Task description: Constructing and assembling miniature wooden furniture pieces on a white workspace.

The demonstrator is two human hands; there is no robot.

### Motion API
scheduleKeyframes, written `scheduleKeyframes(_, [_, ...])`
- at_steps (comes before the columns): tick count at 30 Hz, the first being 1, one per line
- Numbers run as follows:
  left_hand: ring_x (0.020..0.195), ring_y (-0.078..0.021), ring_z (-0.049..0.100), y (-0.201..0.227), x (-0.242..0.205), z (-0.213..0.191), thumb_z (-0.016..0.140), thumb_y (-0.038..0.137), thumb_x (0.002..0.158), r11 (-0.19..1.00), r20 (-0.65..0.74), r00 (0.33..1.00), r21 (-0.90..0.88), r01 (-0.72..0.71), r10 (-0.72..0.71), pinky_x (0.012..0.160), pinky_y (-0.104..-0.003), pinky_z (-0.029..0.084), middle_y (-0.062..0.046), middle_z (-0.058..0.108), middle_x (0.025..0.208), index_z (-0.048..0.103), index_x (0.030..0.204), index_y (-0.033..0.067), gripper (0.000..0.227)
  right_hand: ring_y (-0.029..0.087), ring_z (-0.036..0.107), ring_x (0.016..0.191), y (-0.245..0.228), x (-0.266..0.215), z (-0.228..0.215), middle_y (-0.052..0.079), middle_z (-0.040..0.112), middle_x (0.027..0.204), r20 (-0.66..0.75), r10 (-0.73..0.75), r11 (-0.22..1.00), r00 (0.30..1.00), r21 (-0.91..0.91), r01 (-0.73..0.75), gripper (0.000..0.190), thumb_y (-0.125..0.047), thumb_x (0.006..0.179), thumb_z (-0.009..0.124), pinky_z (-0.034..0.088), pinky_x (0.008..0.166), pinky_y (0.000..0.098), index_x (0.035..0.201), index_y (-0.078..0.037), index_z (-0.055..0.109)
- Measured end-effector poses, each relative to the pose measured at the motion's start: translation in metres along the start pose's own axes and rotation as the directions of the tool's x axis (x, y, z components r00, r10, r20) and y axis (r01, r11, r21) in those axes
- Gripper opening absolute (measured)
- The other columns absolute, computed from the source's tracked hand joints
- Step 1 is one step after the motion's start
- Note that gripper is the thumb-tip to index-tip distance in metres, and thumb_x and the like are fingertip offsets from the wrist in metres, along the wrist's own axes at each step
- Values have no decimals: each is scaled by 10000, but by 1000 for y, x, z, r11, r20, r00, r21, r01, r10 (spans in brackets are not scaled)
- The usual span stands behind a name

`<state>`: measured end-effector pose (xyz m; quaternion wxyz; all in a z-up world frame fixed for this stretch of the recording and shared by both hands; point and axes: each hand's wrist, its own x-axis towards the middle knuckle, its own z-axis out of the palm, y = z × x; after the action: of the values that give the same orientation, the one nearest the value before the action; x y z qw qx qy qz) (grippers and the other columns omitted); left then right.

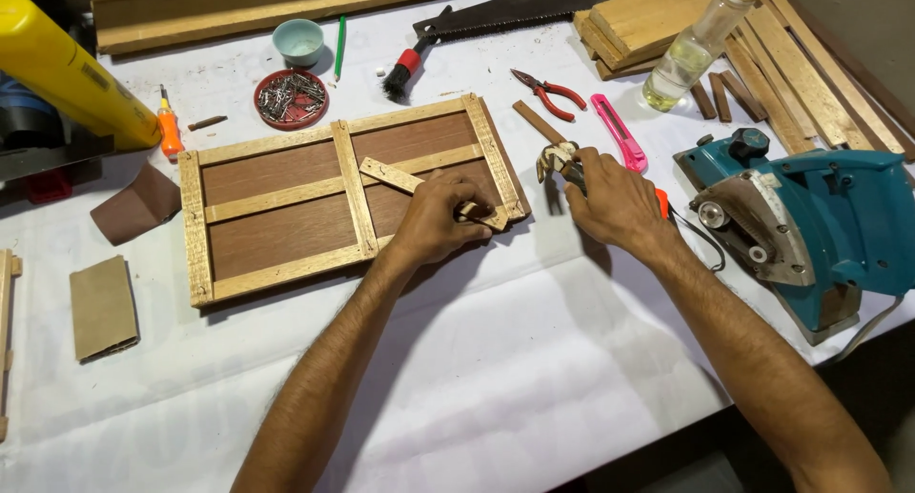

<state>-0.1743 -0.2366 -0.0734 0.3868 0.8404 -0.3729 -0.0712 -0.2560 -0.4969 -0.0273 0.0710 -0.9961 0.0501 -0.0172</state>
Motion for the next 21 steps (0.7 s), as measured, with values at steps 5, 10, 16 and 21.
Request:
scheduleKeyframes(5, [971, -177, 621, -9, 6, 2, 938, 242, 695, 999, -41, 999, 8, -36, 36, 866, -371, 550, -24, 714, 972, 774, 910, 131, 292, 281, 663, 728, 7, 5, 6, 168, 632, 918, 14, -13, 1000, 1000, 9, 13, 461, -276, 976, 577, 554, 595, 489, 1336, -3, 485])
scheduleKeyframes(10, [936, -104, 681, -12, 11, -1, 911, 258, 694, 991, -38, 999, -130, -27, 23, 812, -284, 618, 5, 724, 976, 756, 940, 140, 313, 253, 664, 721, 9, 8, 5, 146, 648, 885, 50, 41, 998, 998, 39, -43, 458, -275, 995, 566, 542, 590, 476, 1358, -6, 492])
scheduleKeyframes(16, [904, -128, 672, -13, 9, -4, 857, 276, 838, 995, -75, 997, -103, 8, -16, 811, -346, 583, -3, 737, 934, 773, 929, 149, 177, 269, 598, 575, 3, 8, -13, 73, 602, 686, 136, 170, 920, 976, 334, -206, 378, -308, 1051, 505, 514, 538, 462, 1242, -3, 621])
scheduleKeyframes(21, [958, -154, 621, -27, 12, 9, 819, 259, 866, 995, -139, 985, 33, -98, 102, 866, -360, 547, -17, 723, 938, 780, 917, 158, 120, 262, 578, 454, -33, -15, -60, 132, 586, 683, 53, 126, 775, 991, 618, -132, 401, -297, 1057, 598, 454, 350, 435, 1282, 30, 653])
